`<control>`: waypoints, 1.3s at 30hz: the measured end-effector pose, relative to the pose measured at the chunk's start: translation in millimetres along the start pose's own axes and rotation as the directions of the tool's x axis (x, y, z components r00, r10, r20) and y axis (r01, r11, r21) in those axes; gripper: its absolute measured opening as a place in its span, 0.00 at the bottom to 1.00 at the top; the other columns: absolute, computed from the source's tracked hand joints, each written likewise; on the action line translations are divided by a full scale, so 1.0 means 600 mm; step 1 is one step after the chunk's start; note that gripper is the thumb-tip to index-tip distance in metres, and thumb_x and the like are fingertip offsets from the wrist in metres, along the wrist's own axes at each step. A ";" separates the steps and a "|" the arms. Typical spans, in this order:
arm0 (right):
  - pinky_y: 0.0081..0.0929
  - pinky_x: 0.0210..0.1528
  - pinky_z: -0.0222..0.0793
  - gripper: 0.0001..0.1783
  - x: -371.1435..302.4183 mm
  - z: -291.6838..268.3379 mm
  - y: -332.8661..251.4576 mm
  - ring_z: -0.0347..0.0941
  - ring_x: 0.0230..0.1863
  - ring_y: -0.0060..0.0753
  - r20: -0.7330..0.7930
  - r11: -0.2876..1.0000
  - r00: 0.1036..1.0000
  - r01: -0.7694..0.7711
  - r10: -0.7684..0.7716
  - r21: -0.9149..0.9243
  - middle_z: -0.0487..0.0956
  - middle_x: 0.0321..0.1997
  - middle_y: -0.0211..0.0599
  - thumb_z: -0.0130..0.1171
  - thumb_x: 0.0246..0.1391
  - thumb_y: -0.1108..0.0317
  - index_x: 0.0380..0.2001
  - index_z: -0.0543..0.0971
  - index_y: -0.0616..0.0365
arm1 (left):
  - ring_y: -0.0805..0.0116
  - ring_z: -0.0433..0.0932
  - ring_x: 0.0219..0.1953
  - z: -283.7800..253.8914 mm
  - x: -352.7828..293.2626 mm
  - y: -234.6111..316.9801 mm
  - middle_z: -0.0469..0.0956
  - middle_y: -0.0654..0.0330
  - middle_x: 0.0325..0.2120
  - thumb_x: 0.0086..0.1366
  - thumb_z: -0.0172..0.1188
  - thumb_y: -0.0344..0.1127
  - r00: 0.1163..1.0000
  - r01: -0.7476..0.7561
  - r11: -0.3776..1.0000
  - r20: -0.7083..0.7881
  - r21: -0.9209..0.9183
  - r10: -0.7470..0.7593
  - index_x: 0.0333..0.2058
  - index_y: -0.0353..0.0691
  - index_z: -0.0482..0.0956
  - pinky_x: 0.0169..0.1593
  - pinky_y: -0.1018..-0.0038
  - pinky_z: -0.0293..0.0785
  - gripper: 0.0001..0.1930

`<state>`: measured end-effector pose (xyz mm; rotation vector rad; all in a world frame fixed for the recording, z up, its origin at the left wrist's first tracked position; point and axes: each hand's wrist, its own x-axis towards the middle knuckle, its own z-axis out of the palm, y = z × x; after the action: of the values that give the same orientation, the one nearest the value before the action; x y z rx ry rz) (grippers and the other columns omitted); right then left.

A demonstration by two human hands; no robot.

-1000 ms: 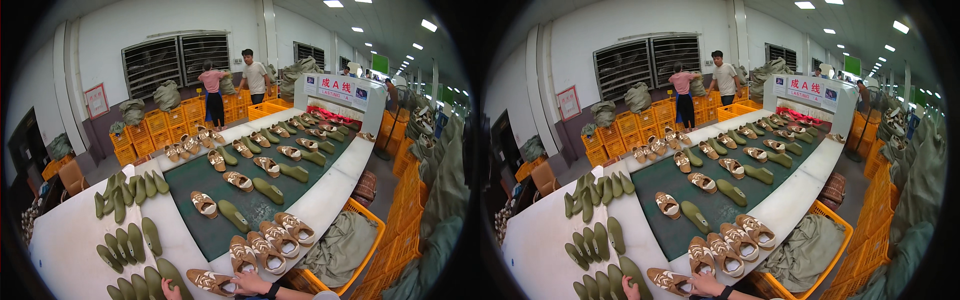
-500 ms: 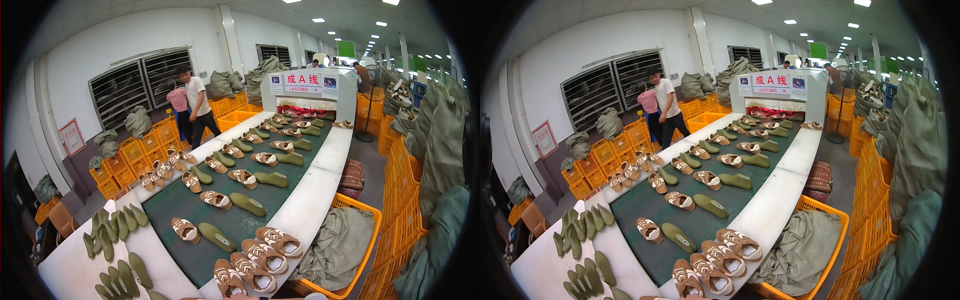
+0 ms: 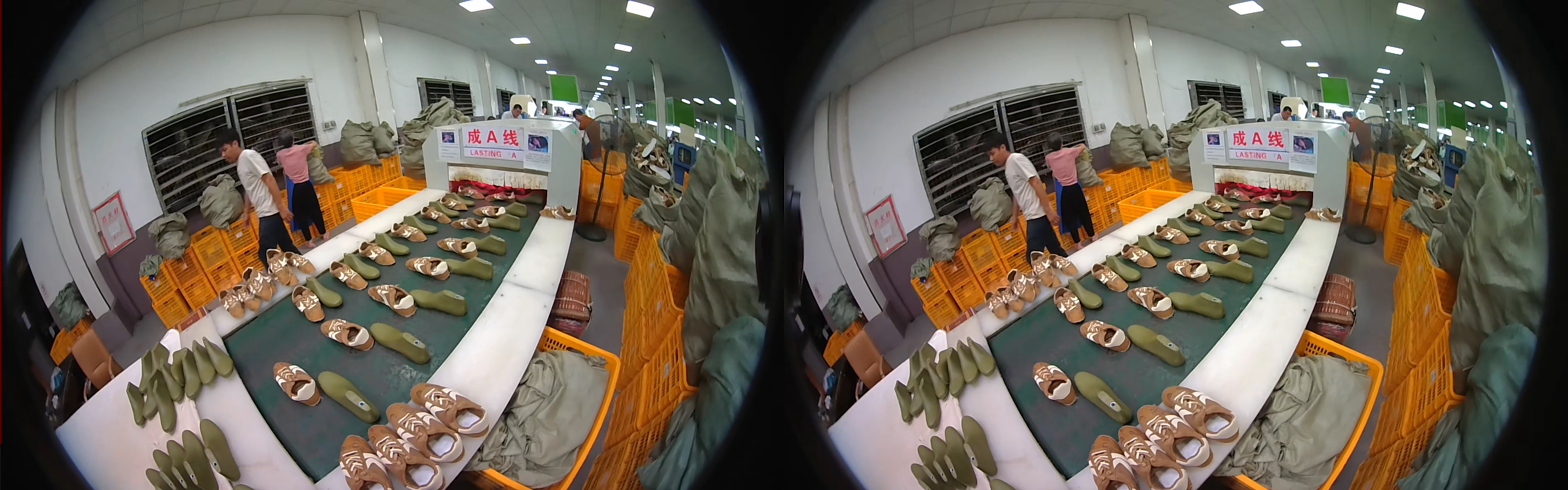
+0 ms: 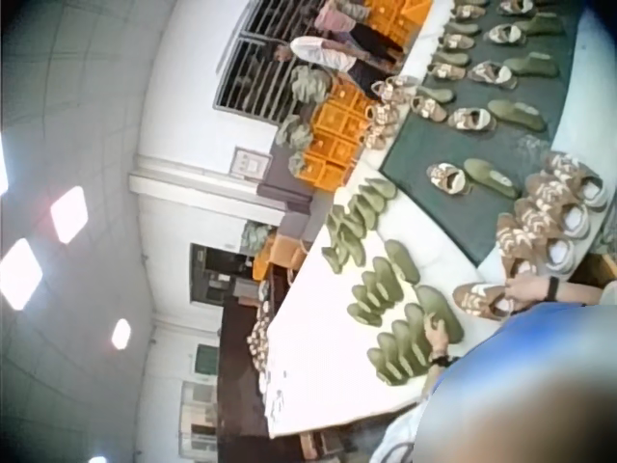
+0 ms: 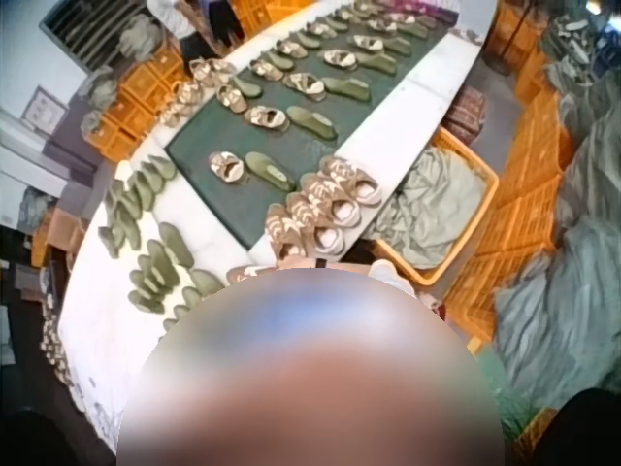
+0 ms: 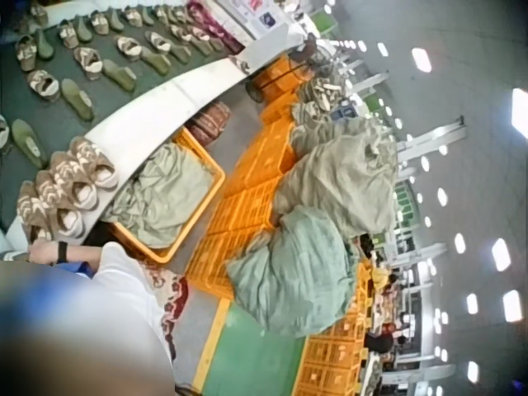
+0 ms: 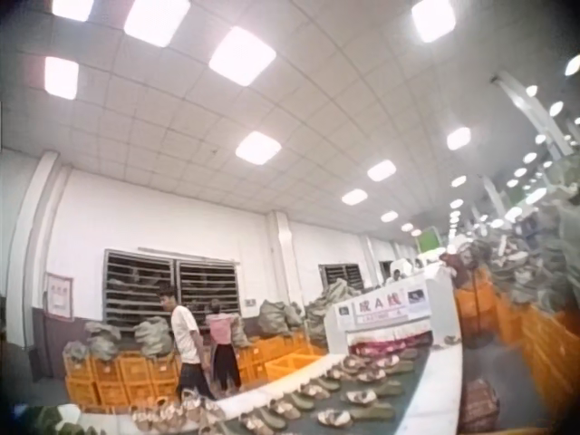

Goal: The person places green shoe lasts into brown slip-on shoes on a conveyor belt. They repeatedly pick up a shoe, insert a last, and place the assembled unit onto the belt. A coworker across the table performs similar actions.

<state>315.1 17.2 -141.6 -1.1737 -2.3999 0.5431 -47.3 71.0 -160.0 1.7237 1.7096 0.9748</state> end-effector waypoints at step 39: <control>0.41 0.27 0.71 0.15 0.010 0.054 0.023 0.75 0.27 0.47 -0.040 0.999 0.999 -0.025 0.024 -0.024 0.75 0.27 0.41 0.64 0.36 0.54 0.28 0.78 0.48 | 0.61 0.67 0.50 0.008 0.002 0.013 0.68 0.54 0.48 0.56 0.53 0.24 0.998 -0.043 0.990 -0.044 -0.138 0.037 0.51 0.34 0.67 0.54 0.68 0.63 0.22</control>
<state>303.7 24.6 -174.4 -1.2139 -2.3681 0.4954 -38.6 72.4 -156.6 1.6638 1.5981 1.1276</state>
